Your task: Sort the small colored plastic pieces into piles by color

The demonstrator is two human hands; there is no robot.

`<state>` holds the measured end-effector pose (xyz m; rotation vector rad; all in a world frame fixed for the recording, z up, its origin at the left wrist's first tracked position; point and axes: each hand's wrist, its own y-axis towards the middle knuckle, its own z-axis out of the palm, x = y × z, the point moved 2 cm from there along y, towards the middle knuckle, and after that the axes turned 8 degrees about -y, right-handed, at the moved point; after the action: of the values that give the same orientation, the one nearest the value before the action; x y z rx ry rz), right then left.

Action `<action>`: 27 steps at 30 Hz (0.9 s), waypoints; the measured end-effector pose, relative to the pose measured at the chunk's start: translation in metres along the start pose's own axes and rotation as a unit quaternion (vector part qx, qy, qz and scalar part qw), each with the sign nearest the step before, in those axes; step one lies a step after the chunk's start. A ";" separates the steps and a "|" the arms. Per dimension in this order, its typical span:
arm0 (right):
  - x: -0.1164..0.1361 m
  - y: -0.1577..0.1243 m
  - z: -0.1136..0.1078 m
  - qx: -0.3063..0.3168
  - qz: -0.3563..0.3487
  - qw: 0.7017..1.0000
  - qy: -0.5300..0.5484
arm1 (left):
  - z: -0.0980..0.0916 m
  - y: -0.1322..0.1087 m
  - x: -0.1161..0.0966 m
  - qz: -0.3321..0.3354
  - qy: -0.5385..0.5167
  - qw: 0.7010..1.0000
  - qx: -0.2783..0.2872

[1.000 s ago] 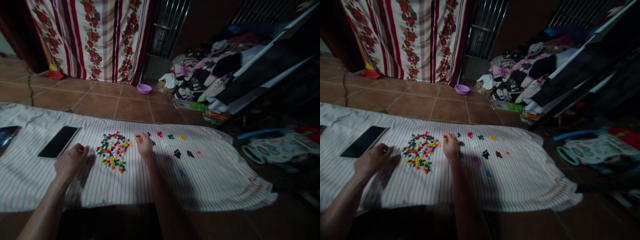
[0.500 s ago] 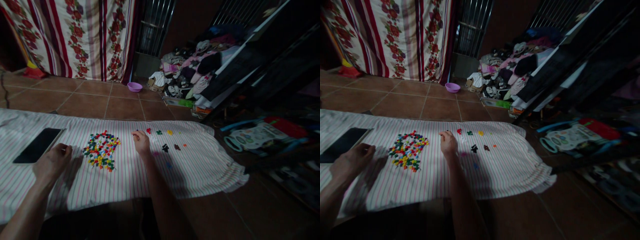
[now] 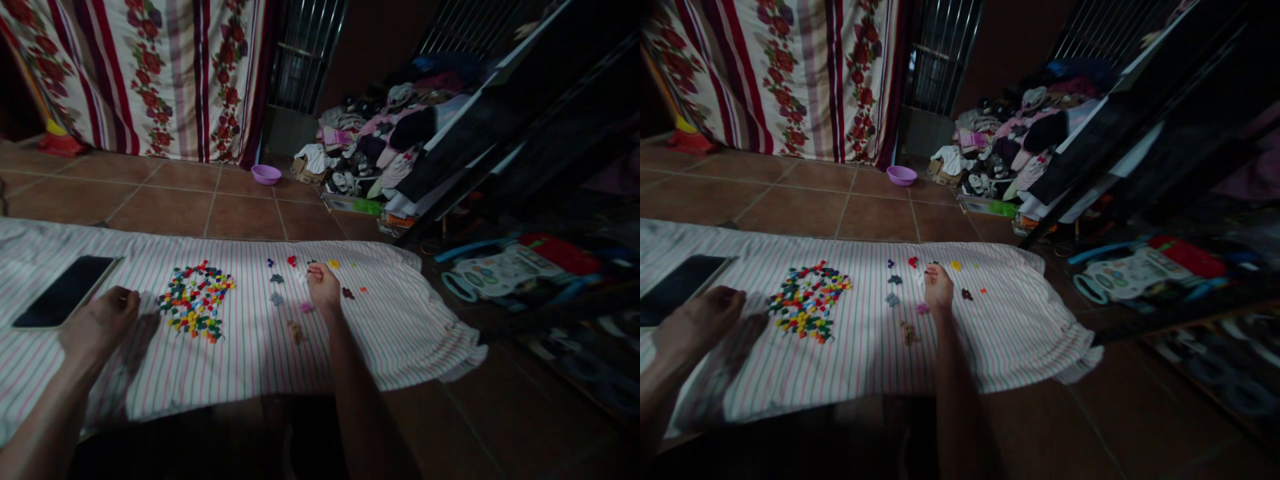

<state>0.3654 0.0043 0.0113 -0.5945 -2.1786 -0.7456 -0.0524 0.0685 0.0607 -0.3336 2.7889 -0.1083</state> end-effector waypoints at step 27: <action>-0.084 -0.003 -0.094 -0.068 0.086 0.950 -0.293 | -0.001 -0.007 -0.009 0.007 0.108 0.989 0.097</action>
<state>0.4624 -0.0757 -0.0020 -1.1862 -2.5702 -0.6872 -0.0432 0.0640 0.0655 -0.2685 2.9611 -0.4326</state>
